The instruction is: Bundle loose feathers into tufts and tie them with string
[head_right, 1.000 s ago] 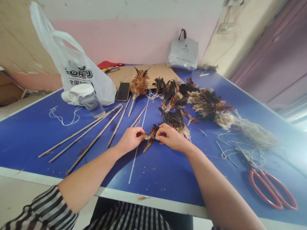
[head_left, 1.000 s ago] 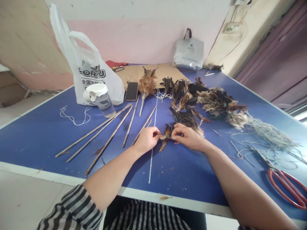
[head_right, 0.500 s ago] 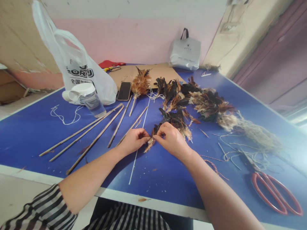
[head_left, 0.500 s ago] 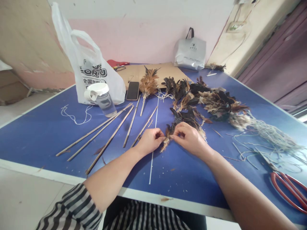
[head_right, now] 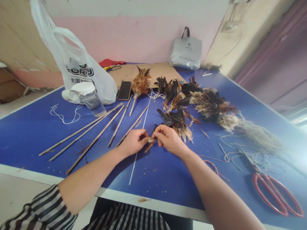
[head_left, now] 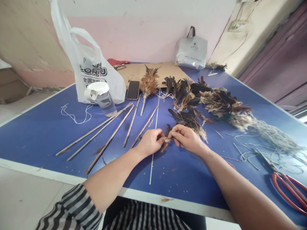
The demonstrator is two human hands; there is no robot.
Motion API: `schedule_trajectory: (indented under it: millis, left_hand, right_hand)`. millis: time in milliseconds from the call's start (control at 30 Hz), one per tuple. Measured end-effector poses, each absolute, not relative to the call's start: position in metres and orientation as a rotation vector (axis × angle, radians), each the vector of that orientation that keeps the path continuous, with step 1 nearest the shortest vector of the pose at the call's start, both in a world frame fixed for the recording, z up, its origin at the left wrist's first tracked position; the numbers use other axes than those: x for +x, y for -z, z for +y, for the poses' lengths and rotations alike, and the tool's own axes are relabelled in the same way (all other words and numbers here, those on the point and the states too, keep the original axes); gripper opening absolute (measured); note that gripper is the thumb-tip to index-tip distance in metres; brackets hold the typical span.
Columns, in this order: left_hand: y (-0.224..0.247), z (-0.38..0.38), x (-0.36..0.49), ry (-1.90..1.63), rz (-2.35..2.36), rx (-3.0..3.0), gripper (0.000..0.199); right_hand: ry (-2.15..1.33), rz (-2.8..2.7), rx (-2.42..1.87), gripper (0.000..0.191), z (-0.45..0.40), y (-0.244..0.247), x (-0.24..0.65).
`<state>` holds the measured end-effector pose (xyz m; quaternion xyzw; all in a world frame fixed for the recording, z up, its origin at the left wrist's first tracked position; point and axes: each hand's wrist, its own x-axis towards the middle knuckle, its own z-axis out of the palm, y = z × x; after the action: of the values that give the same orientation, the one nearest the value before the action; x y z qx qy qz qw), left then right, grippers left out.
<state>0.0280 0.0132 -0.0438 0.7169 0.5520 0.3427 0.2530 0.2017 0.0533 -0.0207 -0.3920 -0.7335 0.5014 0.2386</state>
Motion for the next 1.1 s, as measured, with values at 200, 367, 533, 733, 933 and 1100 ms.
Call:
schedule_trajectory:
  millis: [200, 367, 533, 733, 933, 1100]
  left_hand:
    - [0.044, 0.017, 0.023, -0.926, 1.529, 1.946, 0.018]
    - [0.048, 0.024, 0.016, -1.041, 1.65, 1.744, 0.018]
    - [0.045, 0.017, 0.028, -0.985, 1.409, 1.738, 0.015]
    - [0.047, 0.017, 0.027, -1.003, 1.49, 1.705, 0.014]
    - [0.051, 0.018, 0.027, -1.002, 1.477, 1.755, 0.014]
    - [0.049, 0.017, 0.028, -1.009, 1.442, 1.772, 0.014]
  right_hand:
    - [-1.064, -2.137, -1.043, 0.017, 0.061, 0.024, 0.206]
    - [-1.022, -1.862, -1.214, 0.022, 0.077, 0.025, 0.226]
    - [-1.073, -1.88, -1.225, 0.027, 0.076, 0.018, 0.231]
    - [-0.954, -2.021, -1.302, 0.024, 0.075, 0.008, 0.241]
    - [-0.875, -2.175, -1.223, 0.017, 0.074, 0.015, 0.236]
    - [-0.826, -2.122, -1.262, 0.023, 0.069, 0.028, 0.219]
